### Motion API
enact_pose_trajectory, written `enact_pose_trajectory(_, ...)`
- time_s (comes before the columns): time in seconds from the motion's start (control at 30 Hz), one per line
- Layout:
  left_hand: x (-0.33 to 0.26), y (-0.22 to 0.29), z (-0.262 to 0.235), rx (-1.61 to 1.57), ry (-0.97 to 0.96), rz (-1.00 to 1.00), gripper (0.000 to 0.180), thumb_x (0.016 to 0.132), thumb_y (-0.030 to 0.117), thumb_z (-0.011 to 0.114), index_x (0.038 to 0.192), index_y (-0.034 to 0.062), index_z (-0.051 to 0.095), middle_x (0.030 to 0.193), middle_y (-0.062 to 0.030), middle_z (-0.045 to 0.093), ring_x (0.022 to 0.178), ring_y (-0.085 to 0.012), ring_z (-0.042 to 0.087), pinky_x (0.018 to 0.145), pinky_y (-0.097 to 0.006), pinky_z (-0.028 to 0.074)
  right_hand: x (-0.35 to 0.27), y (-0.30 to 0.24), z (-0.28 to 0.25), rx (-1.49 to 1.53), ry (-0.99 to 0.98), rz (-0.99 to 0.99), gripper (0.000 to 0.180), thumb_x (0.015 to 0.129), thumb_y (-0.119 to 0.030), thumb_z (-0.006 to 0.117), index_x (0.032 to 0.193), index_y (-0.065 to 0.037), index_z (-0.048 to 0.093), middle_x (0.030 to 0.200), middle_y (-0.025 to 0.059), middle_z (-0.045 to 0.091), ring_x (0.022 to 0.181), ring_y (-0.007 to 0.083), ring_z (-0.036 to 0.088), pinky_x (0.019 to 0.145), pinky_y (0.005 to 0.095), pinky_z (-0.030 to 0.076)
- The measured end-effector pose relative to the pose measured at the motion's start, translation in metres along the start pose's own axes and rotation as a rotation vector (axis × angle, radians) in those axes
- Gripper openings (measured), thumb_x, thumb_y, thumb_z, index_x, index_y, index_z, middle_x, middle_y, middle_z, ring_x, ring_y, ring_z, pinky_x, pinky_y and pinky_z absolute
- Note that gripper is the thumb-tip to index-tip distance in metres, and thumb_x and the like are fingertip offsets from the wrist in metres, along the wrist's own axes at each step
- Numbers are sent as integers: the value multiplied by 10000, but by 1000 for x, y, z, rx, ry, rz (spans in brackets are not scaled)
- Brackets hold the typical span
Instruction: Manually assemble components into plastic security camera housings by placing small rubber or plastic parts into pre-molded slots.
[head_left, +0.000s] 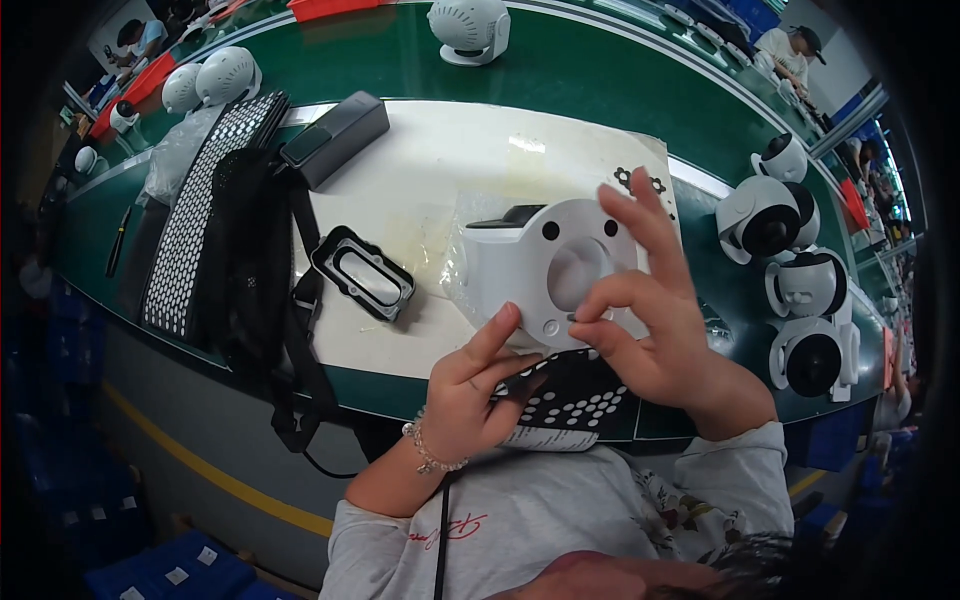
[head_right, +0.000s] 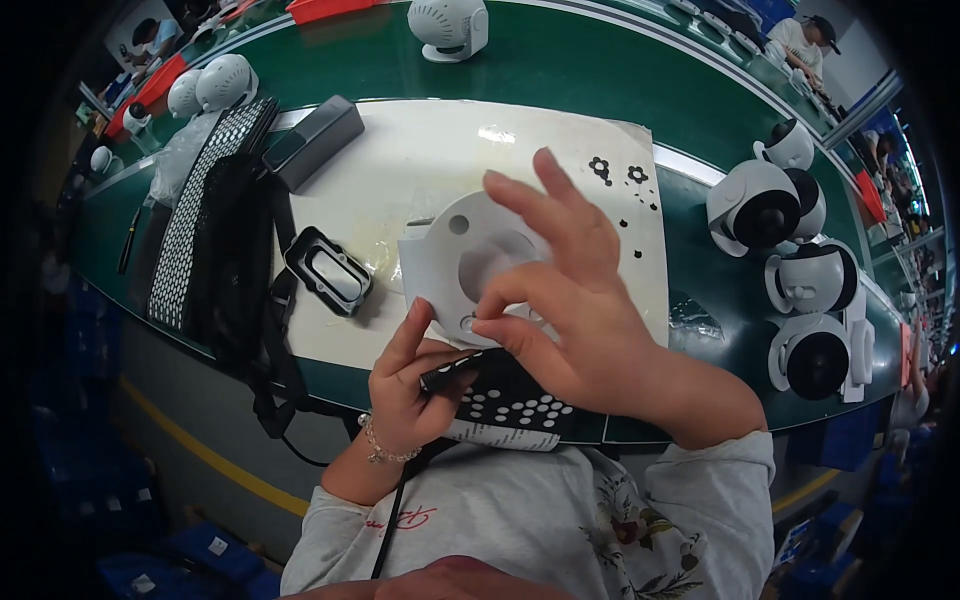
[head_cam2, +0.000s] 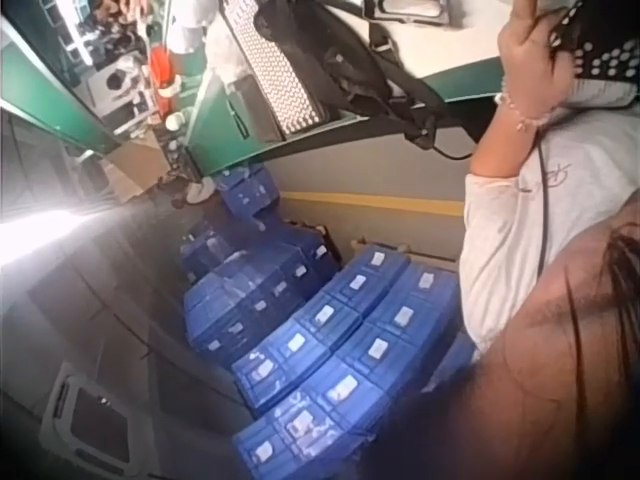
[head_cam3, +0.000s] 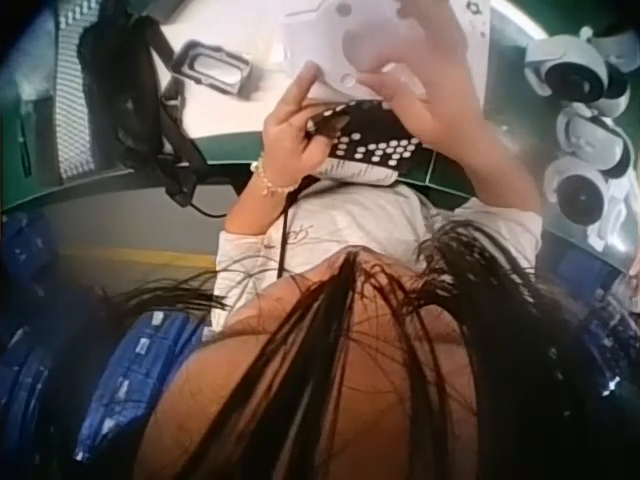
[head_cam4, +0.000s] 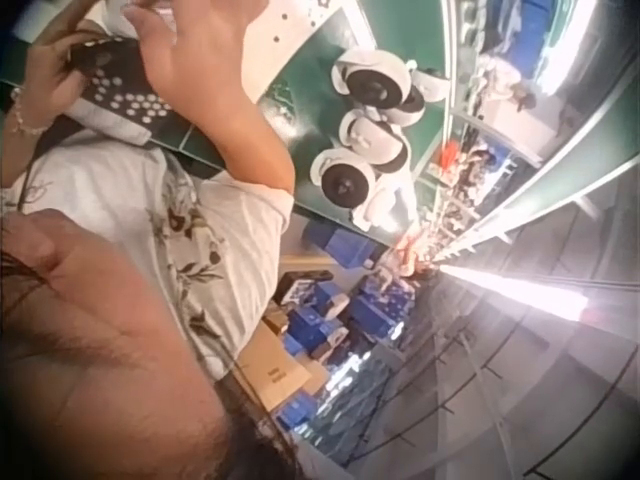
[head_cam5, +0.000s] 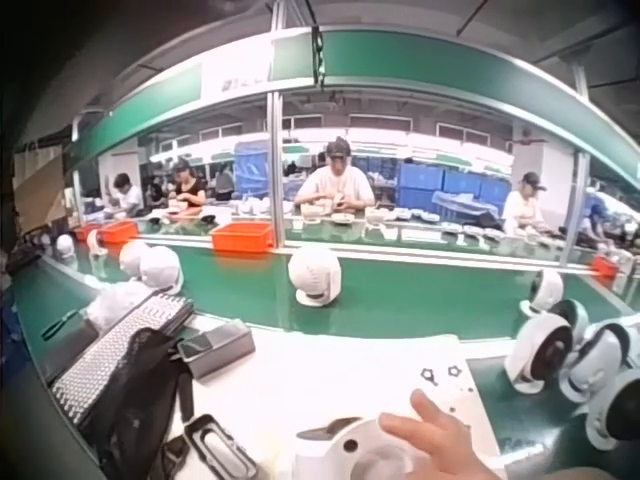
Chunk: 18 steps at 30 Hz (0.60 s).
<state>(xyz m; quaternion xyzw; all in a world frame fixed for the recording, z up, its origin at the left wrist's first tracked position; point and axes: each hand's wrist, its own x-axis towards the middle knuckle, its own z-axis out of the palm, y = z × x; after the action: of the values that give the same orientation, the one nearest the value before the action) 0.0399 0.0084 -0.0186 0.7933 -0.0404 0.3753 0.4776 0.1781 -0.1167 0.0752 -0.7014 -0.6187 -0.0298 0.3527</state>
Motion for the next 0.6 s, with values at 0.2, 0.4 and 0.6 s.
enact_pose_trajectory(0.2, -1, -2, 2, -18, 20, 4, 285, 585, -91, 610, 860, -16, 626, 1250, -198, 440, 740, -213, 634, 660, -277, 509, -3, -6, 12, -50, -126, 90, 97, 793, -175, 582, 752, -88, 569, 1391, 182, 232, 1322, 360, 65, 1022, 447, 78)
enact_pose_trajectory(0.4, -2, -2, 1, -4, 8, -2, 265, 598, -77, 617, 856, -18, 624, 1250, -189, 445, 738, -202, 631, 659, -277, 506, -16, 1, 17, -216, -58, -26, 158, 815, -249, 559, 821, -101, 612, 1366, 163, 296, 1300, 356, 169, 1022, 451, 77)
enact_pose_trajectory(0.6, 0, -1, 0, 2, 8, 9, 241, 602, -78, 617, 838, -30, 619, 1257, -183, 440, 744, -195, 629, 680, -273, 501, -38, -1, 14, -460, 44, -176, 211, 803, -295, 569, 902, -126, 650, 1274, 147, 426, 1260, 355, 266, 1008, 448, 130)
